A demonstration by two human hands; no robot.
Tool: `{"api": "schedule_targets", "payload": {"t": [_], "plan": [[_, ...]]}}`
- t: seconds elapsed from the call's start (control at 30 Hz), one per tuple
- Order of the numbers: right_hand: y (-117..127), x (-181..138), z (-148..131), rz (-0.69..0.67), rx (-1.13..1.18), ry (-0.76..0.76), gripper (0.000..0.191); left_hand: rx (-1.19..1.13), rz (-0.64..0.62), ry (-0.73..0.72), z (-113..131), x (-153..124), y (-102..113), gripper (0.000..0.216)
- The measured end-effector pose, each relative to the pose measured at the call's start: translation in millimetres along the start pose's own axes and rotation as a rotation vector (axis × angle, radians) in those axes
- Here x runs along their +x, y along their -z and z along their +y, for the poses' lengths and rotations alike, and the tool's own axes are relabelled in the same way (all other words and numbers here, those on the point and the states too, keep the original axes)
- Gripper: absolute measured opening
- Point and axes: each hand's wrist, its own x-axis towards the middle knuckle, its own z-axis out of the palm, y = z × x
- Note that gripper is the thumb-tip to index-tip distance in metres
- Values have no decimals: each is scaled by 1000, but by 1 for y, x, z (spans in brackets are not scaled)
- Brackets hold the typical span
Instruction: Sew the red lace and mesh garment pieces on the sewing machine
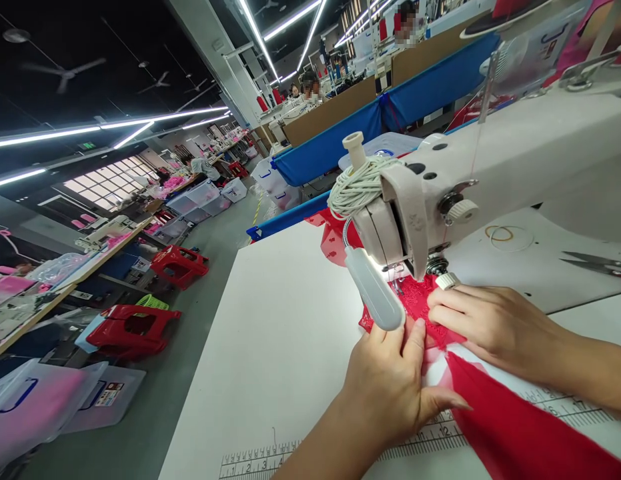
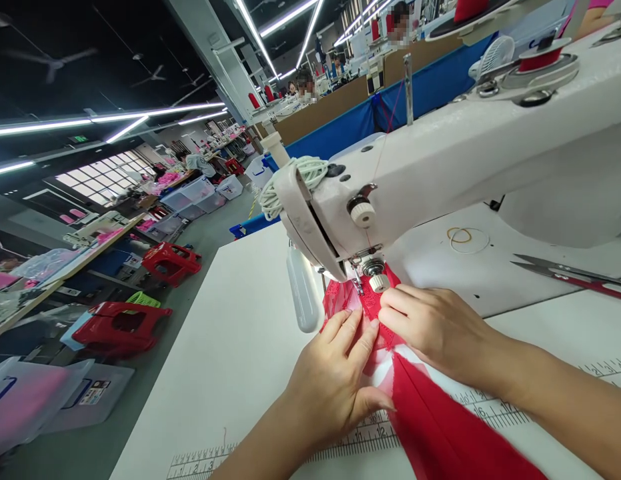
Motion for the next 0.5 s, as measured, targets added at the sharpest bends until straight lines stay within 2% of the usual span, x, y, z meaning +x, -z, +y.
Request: {"api": "schedule_targets", "payload": {"t": [0.23,0.5], "plan": [[-7,1,2,37,2,-52,25,44,-18,-22,-5,2,-3,94],[-2,7,5,20,-1,-26,21,74,-29,-26,-9,2,-7,98]]}}
